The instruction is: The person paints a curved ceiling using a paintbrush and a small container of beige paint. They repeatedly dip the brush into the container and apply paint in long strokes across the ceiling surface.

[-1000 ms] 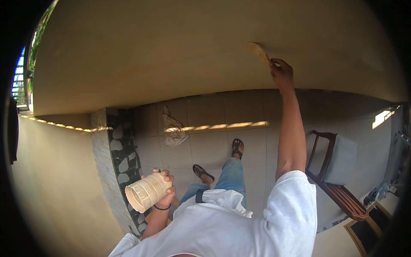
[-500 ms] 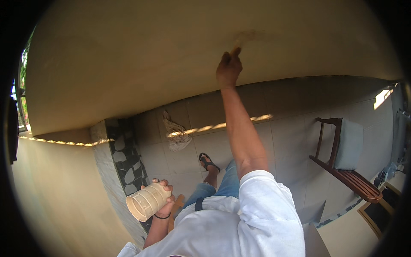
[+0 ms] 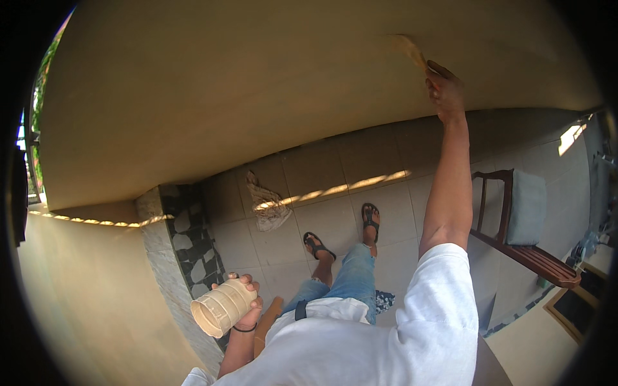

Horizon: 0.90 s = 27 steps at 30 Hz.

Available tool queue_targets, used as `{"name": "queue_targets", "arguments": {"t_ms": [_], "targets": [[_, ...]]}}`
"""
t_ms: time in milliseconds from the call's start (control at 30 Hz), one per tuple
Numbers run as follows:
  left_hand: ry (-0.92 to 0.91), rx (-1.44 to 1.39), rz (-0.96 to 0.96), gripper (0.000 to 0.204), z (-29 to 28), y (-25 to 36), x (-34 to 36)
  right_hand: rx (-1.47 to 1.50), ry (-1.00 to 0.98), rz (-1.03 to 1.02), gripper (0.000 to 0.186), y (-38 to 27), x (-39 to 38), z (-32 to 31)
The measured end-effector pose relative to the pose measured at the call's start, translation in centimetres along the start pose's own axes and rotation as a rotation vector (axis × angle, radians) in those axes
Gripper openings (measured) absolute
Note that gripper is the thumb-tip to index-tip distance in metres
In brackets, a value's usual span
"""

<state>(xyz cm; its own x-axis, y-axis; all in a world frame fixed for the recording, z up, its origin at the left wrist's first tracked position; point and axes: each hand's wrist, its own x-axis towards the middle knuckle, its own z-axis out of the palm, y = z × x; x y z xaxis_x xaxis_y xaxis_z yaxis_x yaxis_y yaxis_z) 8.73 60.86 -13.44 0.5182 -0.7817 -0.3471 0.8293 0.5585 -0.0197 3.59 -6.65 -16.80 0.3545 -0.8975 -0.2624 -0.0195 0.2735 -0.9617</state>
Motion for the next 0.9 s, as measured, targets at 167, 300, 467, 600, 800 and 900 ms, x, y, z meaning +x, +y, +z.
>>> {"name": "queue_targets", "arguments": {"t_ms": [167, 300, 467, 600, 800, 900], "targets": [[0.019, -0.003, 0.007, 0.06, 0.1, -0.7, -1.3, 0.185, 0.194, -0.085, 0.039, 2.6, -0.8, 0.4], [0.034, -0.005, 0.039, 0.06, 0.4, -0.2, -2.2, 0.217, 0.36, -0.143, 0.033, 5.6, -0.2, 6.1], [0.023, -0.045, 0.042, 0.06, -0.2, 0.0, -2.2, -0.157, 0.05, -0.339, 0.034, 10.7, -7.2, 17.7], [0.019, -0.066, 0.038, 0.059, -0.1, 0.4, -2.0, -0.201, -0.309, -0.093, 0.037, 12.6, -12.2, 19.1], [-0.005, -0.043, 0.099, 0.059, -0.7, 1.0, -3.5, 0.207, 0.419, -0.149, 0.031, 9.3, -5.1, 14.9], [0.019, -0.073, 0.131, 0.059, -1.5, 1.4, -4.8, -0.178, 0.379, -0.339, 0.034, 10.3, -4.9, 19.2]]}}
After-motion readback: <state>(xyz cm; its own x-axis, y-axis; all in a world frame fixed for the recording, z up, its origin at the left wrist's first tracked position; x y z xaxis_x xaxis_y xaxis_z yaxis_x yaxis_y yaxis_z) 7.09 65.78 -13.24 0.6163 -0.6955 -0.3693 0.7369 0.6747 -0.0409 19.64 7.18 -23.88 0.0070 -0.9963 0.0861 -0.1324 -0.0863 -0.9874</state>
